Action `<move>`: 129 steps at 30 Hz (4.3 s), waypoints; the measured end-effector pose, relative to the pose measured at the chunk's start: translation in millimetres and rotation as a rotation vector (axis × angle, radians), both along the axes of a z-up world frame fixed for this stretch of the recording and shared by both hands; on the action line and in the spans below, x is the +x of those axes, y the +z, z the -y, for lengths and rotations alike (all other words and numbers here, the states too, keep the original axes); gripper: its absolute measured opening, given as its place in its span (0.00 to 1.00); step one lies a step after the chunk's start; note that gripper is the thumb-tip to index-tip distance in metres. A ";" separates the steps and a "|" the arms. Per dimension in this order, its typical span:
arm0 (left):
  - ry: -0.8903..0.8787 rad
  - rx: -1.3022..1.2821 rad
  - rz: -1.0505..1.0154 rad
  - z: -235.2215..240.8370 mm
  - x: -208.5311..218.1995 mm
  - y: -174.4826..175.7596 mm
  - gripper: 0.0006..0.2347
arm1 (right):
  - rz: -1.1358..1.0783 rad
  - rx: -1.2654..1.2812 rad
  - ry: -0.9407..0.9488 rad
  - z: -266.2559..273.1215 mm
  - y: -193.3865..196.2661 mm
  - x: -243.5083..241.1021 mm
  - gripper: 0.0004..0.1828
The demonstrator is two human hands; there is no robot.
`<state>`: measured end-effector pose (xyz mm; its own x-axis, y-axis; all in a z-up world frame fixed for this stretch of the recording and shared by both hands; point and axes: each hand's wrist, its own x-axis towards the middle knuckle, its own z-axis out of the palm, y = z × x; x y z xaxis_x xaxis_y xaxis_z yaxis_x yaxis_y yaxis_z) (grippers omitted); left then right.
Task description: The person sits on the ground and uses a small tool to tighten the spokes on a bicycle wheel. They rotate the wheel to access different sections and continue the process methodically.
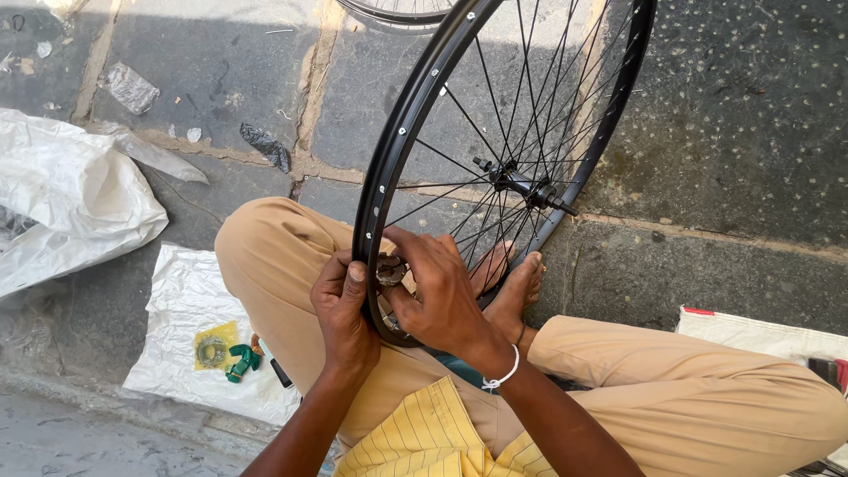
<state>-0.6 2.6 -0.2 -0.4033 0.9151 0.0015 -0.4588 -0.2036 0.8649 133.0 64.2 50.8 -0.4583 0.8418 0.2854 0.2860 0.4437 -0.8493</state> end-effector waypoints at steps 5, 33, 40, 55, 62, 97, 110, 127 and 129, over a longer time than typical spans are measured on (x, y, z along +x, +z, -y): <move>0.026 -0.027 0.038 3.1 -5.2 -4.6 0.12 | -0.179 0.003 0.093 8.2 12.6 16.8 0.16; 0.115 -0.010 -0.268 -34.6 -11.4 40.5 0.10 | -0.047 0.308 -0.033 -36.4 -1.0 -8.4 0.14; -0.145 0.078 -0.190 -35.0 -15.7 50.6 0.12 | -0.047 0.651 -0.155 -24.3 -3.3 -6.0 0.17; -0.156 0.082 -0.216 -36.1 -1.9 55.8 0.12 | -0.069 0.568 -0.211 4.1 -5.6 0.5 0.20; -0.186 0.019 0.094 -36.7 6.1 56.8 0.24 | -0.151 0.427 -0.139 -8.1 -10.9 17.5 0.20; 0.073 0.147 -0.627 -53.9 12.6 95.7 0.12 | -0.252 0.080 -0.062 -20.8 3.4 31.0 0.12; 0.014 0.083 -0.605 -33.5 25.5 73.3 0.18 | -0.351 -0.158 -0.259 -1.8 -9.4 46.5 0.17; -0.052 0.165 -0.400 -31.5 18.4 78.5 0.12 | -0.252 -0.114 -0.113 -4.8 11.1 22.9 0.15; 0.010 0.123 -0.443 -31.9 22.0 75.5 0.12 | -0.282 -0.159 -0.051 -7.1 13.9 25.4 0.16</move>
<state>21.3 34.5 75.3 -0.3481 0.8932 0.2847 -0.0474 -0.3201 0.9462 158.4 71.3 64.7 -0.3361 0.9057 0.2586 0.0480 0.2906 -0.9556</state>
